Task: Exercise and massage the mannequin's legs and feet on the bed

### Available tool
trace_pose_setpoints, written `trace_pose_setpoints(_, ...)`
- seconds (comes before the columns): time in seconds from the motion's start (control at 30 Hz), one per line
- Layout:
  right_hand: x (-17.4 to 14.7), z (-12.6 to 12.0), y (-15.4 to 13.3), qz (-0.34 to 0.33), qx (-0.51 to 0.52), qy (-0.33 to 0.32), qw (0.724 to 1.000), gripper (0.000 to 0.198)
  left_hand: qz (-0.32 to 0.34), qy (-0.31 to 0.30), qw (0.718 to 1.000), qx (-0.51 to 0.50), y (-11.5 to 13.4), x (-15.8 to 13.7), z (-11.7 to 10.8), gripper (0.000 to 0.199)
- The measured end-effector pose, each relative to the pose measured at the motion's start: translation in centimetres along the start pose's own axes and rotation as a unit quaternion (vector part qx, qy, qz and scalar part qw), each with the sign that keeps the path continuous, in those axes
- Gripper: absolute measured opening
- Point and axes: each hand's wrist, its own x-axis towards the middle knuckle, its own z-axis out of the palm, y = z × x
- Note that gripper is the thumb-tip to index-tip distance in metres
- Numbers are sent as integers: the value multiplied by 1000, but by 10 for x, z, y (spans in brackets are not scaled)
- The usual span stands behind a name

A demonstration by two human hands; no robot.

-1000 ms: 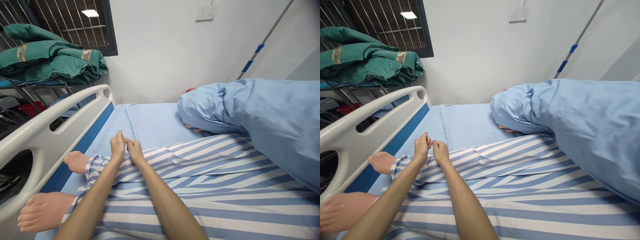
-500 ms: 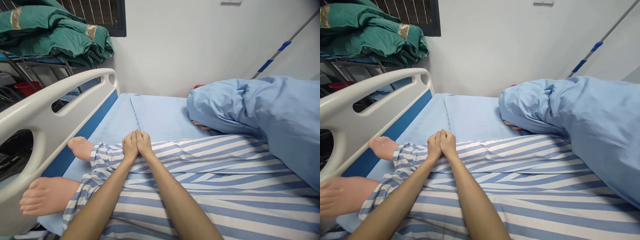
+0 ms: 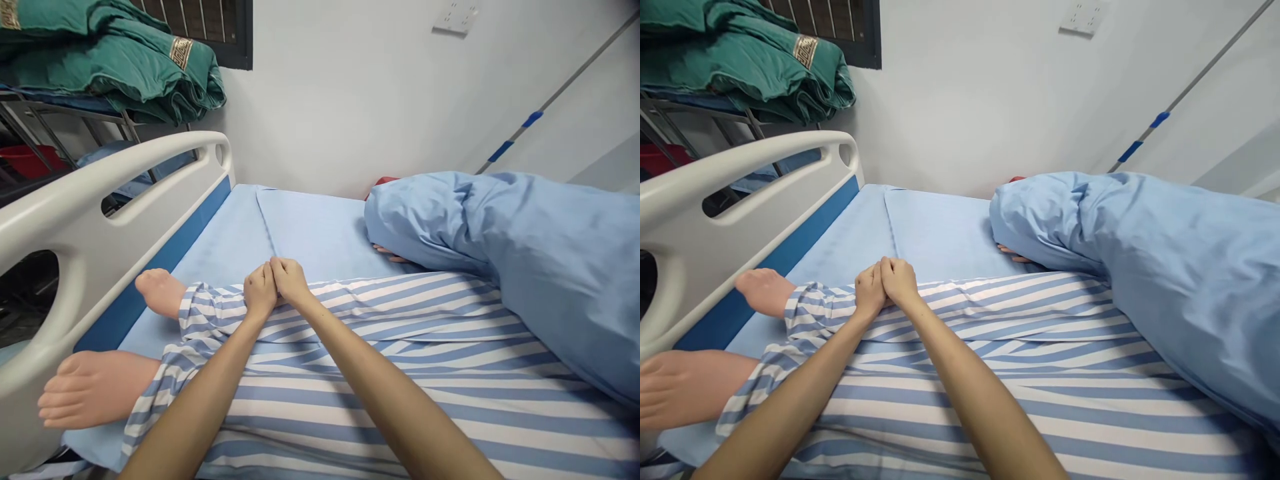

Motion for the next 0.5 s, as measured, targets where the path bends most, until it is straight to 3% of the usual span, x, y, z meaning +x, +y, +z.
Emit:
trace_pose_setpoints(0.17, -1, -24, -5, -57, -46, 11, 997, 42, -11, -4, 999, 36, 3, 0, 1, 43)
trace_pose_setpoints(0.37, -13, -14, 28, -37, -69, 23, 997, 42, 14, -21, 998, 54, 2, -2, 2, 42)
trace_pose_setpoints(0.5, -14, -14, 33, -49, -47, 22, 997, 42, 35, -30, 996, 77, 5, -1, 2, 40)
